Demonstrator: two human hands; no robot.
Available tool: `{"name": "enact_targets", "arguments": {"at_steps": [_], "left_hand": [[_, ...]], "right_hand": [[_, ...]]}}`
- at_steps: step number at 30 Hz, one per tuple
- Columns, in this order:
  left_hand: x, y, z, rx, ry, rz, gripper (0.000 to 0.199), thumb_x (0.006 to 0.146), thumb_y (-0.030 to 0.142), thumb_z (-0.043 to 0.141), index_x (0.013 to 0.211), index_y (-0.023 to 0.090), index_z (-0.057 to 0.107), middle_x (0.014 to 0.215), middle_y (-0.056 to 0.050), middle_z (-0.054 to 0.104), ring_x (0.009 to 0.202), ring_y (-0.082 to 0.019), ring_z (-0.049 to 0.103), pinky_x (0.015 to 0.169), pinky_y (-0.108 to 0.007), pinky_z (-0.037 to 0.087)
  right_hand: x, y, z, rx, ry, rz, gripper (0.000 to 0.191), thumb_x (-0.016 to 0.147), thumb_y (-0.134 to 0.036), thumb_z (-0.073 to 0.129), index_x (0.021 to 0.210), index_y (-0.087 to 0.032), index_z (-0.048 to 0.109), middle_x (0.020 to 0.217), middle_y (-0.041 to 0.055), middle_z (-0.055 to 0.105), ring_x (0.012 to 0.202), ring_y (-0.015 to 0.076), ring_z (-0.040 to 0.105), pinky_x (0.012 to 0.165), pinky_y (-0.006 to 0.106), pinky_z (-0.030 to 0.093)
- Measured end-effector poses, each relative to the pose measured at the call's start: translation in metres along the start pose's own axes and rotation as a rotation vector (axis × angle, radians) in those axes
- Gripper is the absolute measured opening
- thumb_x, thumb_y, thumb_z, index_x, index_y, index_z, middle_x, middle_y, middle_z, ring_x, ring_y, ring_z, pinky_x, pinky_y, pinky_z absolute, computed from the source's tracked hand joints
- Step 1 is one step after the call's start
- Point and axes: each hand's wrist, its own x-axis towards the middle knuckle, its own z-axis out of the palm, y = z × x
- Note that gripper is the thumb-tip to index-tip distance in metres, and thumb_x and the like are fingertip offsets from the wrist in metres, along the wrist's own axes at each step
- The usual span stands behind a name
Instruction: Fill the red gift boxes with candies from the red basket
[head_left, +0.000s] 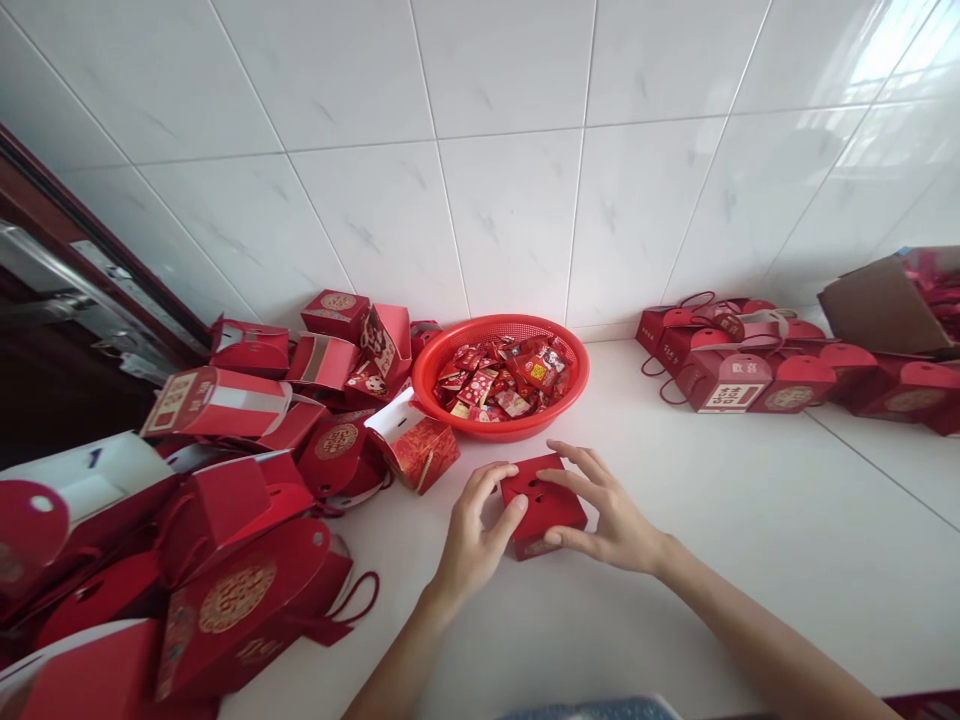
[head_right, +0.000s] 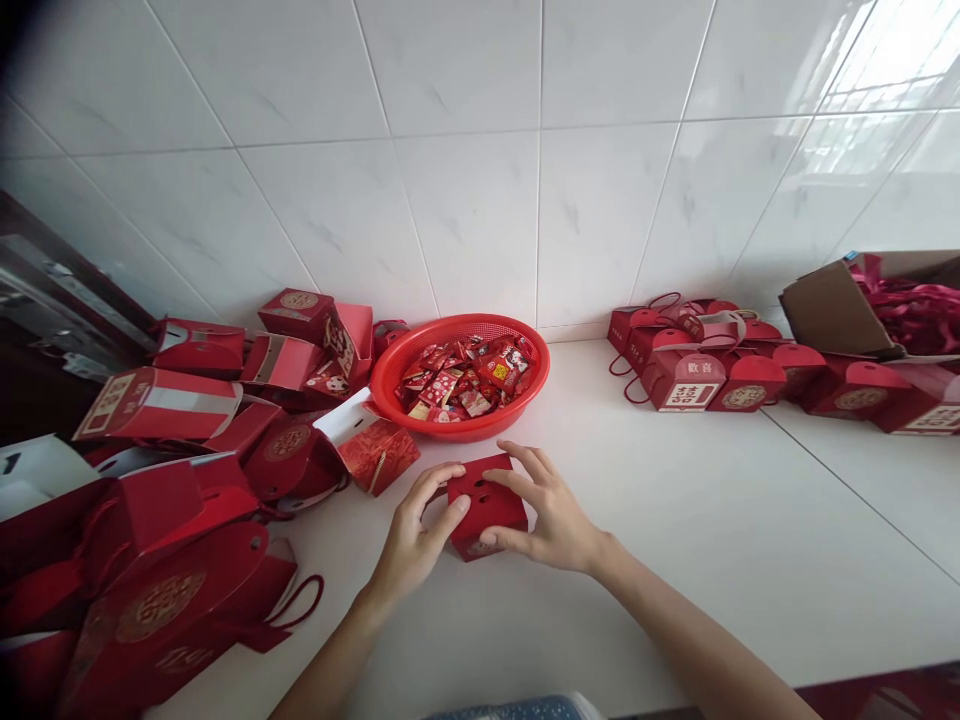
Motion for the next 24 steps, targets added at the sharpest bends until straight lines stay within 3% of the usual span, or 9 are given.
{"name": "enact_targets", "arguments": {"at_steps": [6,11,17,19,22,24], "left_hand": [[-0.003,-0.002,0.006,-0.04,-0.034,0.027,0.035,0.097,0.042,0.053,0.125,0.023,0.06,0.131,-0.011,0.061,0.125,-0.026,0.057,0.106,-0.044,0.047],[-0.006,-0.003,0.004,-0.074,-0.124,-0.035,0.048,0.097,0.049,0.049,0.139,0.027,0.055,0.151,-0.01,0.047,0.141,-0.029,0.043,0.117,-0.048,0.036],[-0.009,-0.005,0.004,-0.066,-0.183,-0.049,0.043,0.096,0.05,0.05,0.131,0.028,0.062,0.148,-0.009,0.05,0.138,-0.03,0.046,0.114,-0.049,0.04],[-0.009,-0.006,0.005,-0.058,-0.193,-0.042,0.042,0.096,0.049,0.05,0.129,0.027,0.064,0.147,-0.01,0.051,0.136,-0.03,0.049,0.113,-0.049,0.042],[-0.01,-0.006,0.005,-0.04,-0.204,-0.026,0.04,0.096,0.049,0.051,0.126,0.027,0.066,0.146,-0.012,0.051,0.134,-0.031,0.051,0.11,-0.05,0.045],[-0.011,-0.006,0.004,-0.027,-0.214,-0.028,0.04,0.096,0.049,0.051,0.126,0.027,0.066,0.146,-0.012,0.051,0.131,-0.031,0.053,0.109,-0.05,0.046]], "right_hand": [[0.003,-0.001,-0.001,-0.08,-0.105,0.006,0.069,0.085,-0.062,0.064,0.14,-0.02,0.056,0.153,0.022,0.042,0.139,0.0365,0.044,0.108,0.054,0.045],[0.005,0.019,-0.04,-0.073,-0.142,0.078,0.06,0.084,-0.06,0.067,0.134,-0.027,0.063,0.143,0.0163,0.055,0.126,0.0322,0.058,0.102,0.047,0.052],[-0.024,0.054,-0.11,-0.155,-0.052,0.404,0.05,0.082,-0.058,0.068,0.124,-0.03,0.068,0.145,0.0114,0.054,0.124,0.035,0.06,0.093,0.047,0.057],[-0.041,0.063,-0.131,-0.215,0.005,0.446,0.047,0.083,-0.054,0.066,0.123,-0.03,0.069,0.144,0.0112,0.055,0.129,0.0361,0.056,0.101,0.051,0.051],[-0.063,0.072,-0.152,-0.324,0.161,0.514,0.044,0.084,-0.049,0.061,0.123,-0.029,0.068,0.142,0.011,0.057,0.134,0.0372,0.051,0.106,0.056,0.045],[-0.068,0.073,-0.154,-0.391,0.311,0.561,0.046,0.086,-0.052,0.057,0.125,-0.028,0.065,0.144,0.012,0.055,0.135,0.037,0.05,0.105,0.056,0.044]]}}
